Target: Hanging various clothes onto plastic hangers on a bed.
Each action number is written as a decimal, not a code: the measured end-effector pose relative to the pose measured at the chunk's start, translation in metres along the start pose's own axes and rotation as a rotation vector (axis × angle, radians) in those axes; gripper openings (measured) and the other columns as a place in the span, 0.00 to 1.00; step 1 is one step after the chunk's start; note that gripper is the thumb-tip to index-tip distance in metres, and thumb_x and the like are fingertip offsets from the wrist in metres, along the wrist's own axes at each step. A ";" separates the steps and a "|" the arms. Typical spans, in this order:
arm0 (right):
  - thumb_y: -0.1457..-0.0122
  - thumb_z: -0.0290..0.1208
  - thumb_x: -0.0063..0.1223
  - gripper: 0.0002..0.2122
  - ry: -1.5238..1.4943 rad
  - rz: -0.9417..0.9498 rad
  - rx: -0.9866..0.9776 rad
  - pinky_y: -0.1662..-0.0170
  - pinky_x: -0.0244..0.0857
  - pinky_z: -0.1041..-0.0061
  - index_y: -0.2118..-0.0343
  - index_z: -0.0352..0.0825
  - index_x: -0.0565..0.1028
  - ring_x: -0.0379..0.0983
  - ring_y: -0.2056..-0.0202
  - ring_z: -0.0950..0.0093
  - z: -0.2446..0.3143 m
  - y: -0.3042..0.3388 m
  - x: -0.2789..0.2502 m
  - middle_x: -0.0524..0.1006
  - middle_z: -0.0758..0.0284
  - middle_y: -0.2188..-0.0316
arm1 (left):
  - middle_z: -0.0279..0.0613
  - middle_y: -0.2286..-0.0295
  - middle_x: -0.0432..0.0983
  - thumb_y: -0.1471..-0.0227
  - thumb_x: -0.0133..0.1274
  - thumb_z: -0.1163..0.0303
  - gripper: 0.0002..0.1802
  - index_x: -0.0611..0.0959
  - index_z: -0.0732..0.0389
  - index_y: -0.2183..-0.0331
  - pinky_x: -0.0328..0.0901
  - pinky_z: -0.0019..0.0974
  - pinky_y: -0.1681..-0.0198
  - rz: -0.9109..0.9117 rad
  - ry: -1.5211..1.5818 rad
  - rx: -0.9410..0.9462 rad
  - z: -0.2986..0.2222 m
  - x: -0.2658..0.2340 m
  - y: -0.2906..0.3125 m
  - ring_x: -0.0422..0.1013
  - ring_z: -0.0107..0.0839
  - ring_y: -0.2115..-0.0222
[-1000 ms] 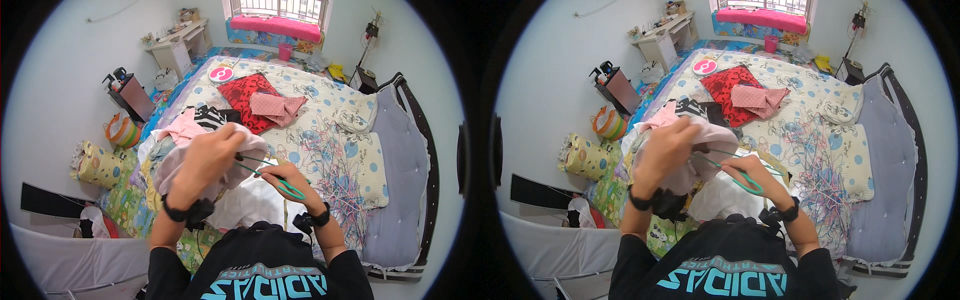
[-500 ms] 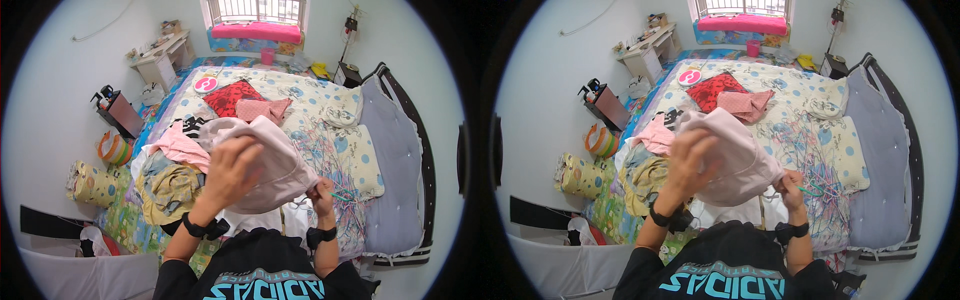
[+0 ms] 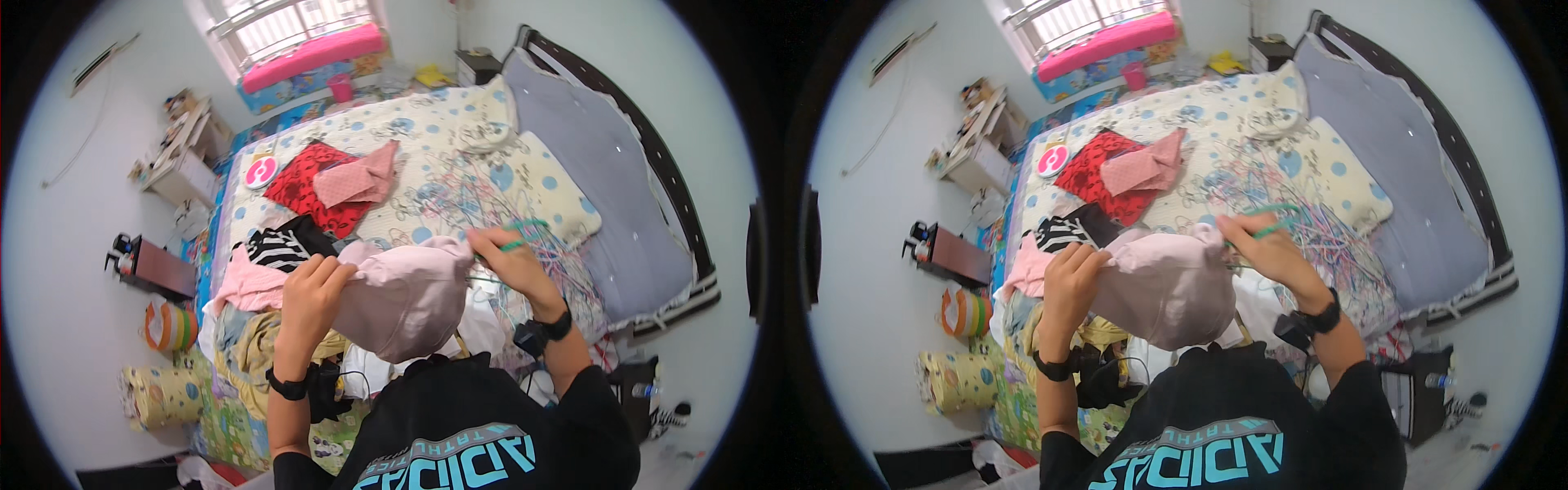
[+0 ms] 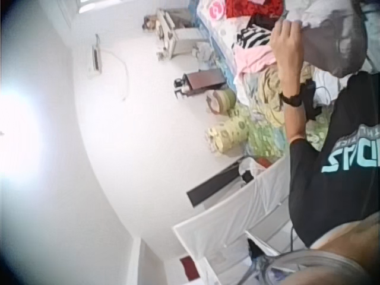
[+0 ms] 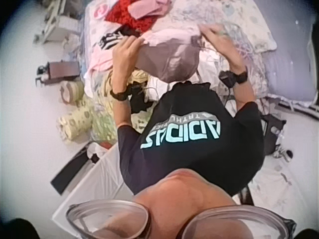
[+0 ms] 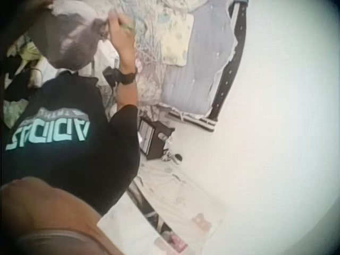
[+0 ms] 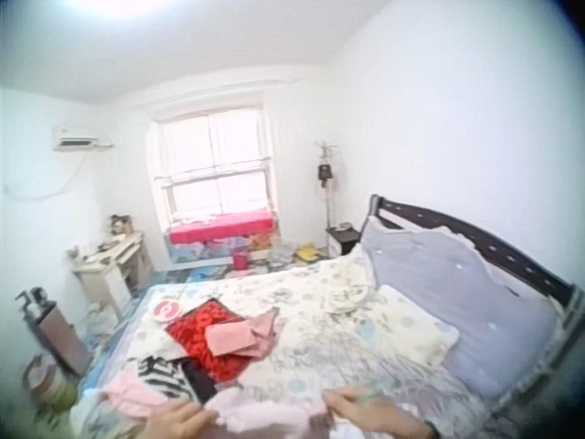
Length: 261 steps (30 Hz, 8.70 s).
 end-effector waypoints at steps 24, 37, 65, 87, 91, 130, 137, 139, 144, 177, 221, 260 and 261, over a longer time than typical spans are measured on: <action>0.56 0.26 0.57 0.06 0.063 -0.033 -0.724 0.76 0.62 0.71 0.74 0.35 0.74 0.69 0.80 0.69 -0.044 0.049 0.063 0.71 0.66 0.82 | 0.44 0.85 0.66 0.58 0.45 0.81 0.08 0.77 0.68 0.71 0.57 0.30 0.80 -0.149 0.666 -0.604 0.005 0.058 0.056 0.62 0.29 0.86; 0.55 0.33 0.63 0.26 0.036 0.327 -0.713 0.43 0.52 0.63 0.50 0.39 0.70 0.65 0.47 0.66 -0.010 -0.025 0.102 0.72 0.66 0.51 | 0.38 0.76 0.78 0.57 0.56 0.72 0.12 0.83 0.67 0.67 0.61 0.30 0.68 -0.306 0.696 -0.489 0.043 -0.029 0.045 0.69 0.26 0.75; 0.48 0.37 0.60 0.19 0.388 0.275 -0.875 0.72 0.66 0.73 0.54 0.37 0.73 0.72 0.75 0.70 0.069 0.019 0.006 0.76 0.69 0.71 | 0.46 0.69 0.77 0.45 0.49 0.68 0.15 0.76 0.71 0.61 0.67 0.32 0.61 -0.727 0.775 -0.547 0.083 -0.060 0.062 0.74 0.30 0.68; 0.36 0.28 0.43 0.10 -0.483 -0.243 -0.166 0.76 0.57 0.85 0.53 0.33 0.64 0.67 0.79 0.87 -0.025 -0.017 0.060 0.72 0.70 0.82 | 0.35 0.70 0.76 0.50 0.49 0.78 0.12 0.78 0.69 0.62 0.66 0.25 0.67 -0.395 0.922 -0.701 0.074 0.012 0.053 0.70 0.21 0.72; 0.44 0.21 0.52 0.18 -0.377 -0.457 -0.316 0.74 0.59 0.83 0.52 0.32 0.62 0.65 0.76 0.83 -0.030 -0.021 0.076 0.73 0.62 0.68 | 0.35 0.70 0.75 0.48 0.49 0.77 0.08 0.77 0.69 0.65 0.67 0.25 0.66 -0.527 0.928 -0.852 0.056 0.013 0.049 0.71 0.21 0.71; 0.36 0.35 0.43 0.15 -0.452 0.262 -0.708 0.67 0.60 0.69 0.77 0.31 0.67 0.63 0.74 0.65 0.028 -0.017 0.117 0.67 0.62 0.77 | 0.52 0.44 0.54 0.52 0.42 0.82 0.32 0.67 0.53 0.44 0.50 0.43 0.40 -0.495 0.436 -0.805 -0.011 0.004 0.050 0.51 0.47 0.40; 0.35 0.40 0.41 0.17 -0.367 0.457 -0.771 0.69 0.57 0.68 0.77 0.31 0.67 0.61 0.76 0.62 0.043 -0.002 0.114 0.64 0.62 0.79 | 0.57 0.48 0.55 0.54 0.49 0.79 0.24 0.81 0.52 0.54 0.50 0.42 0.41 -0.030 0.696 -0.462 -0.020 0.001 0.025 0.54 0.53 0.44; 0.35 0.41 0.40 0.19 -0.388 0.551 -0.709 0.69 0.57 0.69 0.78 0.32 0.66 0.60 0.76 0.64 0.040 -0.001 0.108 0.63 0.64 0.81 | 0.57 0.48 0.56 0.53 0.52 0.75 0.23 0.79 0.51 0.52 0.50 0.44 0.40 0.053 0.703 -0.422 -0.021 -0.001 0.025 0.53 0.53 0.44; 0.34 0.43 0.38 0.22 -0.415 0.593 -0.665 0.76 0.56 0.72 0.82 0.32 0.65 0.63 0.81 0.68 0.032 0.002 0.102 0.64 0.66 0.84 | 0.57 0.50 0.60 0.56 0.60 0.71 0.25 0.79 0.51 0.52 0.54 0.47 0.42 0.144 0.781 -0.363 -0.013 0.017 0.029 0.52 0.56 0.43; 0.48 0.31 0.53 0.05 0.506 0.586 -0.775 0.68 0.61 0.66 0.77 0.37 0.73 0.69 0.72 0.66 -0.026 0.026 0.151 0.73 0.65 0.78 | 0.47 0.70 0.69 0.60 0.59 0.79 0.04 0.82 0.64 0.75 0.63 0.35 0.69 -0.210 0.650 -0.747 0.011 0.058 0.082 0.68 0.39 0.72; 0.55 0.33 0.63 0.15 0.164 0.839 -0.713 0.55 0.60 0.68 0.72 0.38 0.64 0.69 0.64 0.64 -0.032 0.016 0.164 0.72 0.64 0.70 | 0.47 0.68 0.69 0.64 0.59 0.81 0.05 0.82 0.65 0.77 0.63 0.37 0.61 -0.124 0.649 -0.560 -0.003 0.018 0.102 0.69 0.42 0.66; 0.45 0.44 0.57 0.20 0.036 0.440 -0.909 0.64 0.69 0.69 0.60 0.30 0.72 0.75 0.68 0.62 0.012 0.052 0.082 0.76 0.60 0.64 | 0.28 0.82 0.67 0.36 0.37 0.62 0.24 0.72 0.63 0.81 0.55 0.25 0.76 -0.789 0.550 -0.915 0.102 -0.012 0.186 0.59 0.16 0.80; 0.45 0.44 0.57 0.20 0.035 0.446 -0.912 0.64 0.69 0.69 0.60 0.30 0.72 0.75 0.68 0.62 0.010 0.048 0.083 0.76 0.60 0.64 | 0.28 0.82 0.67 0.36 0.37 0.62 0.24 0.72 0.63 0.81 0.55 0.25 0.76 -0.794 0.546 -0.919 0.104 -0.008 0.186 0.59 0.16 0.80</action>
Point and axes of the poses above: each hand's wrist, its own y-axis away from the middle knuckle, its own x-axis out of the palm, z = x × y, the point moved 3 cm from there along -y, towards the middle knuckle
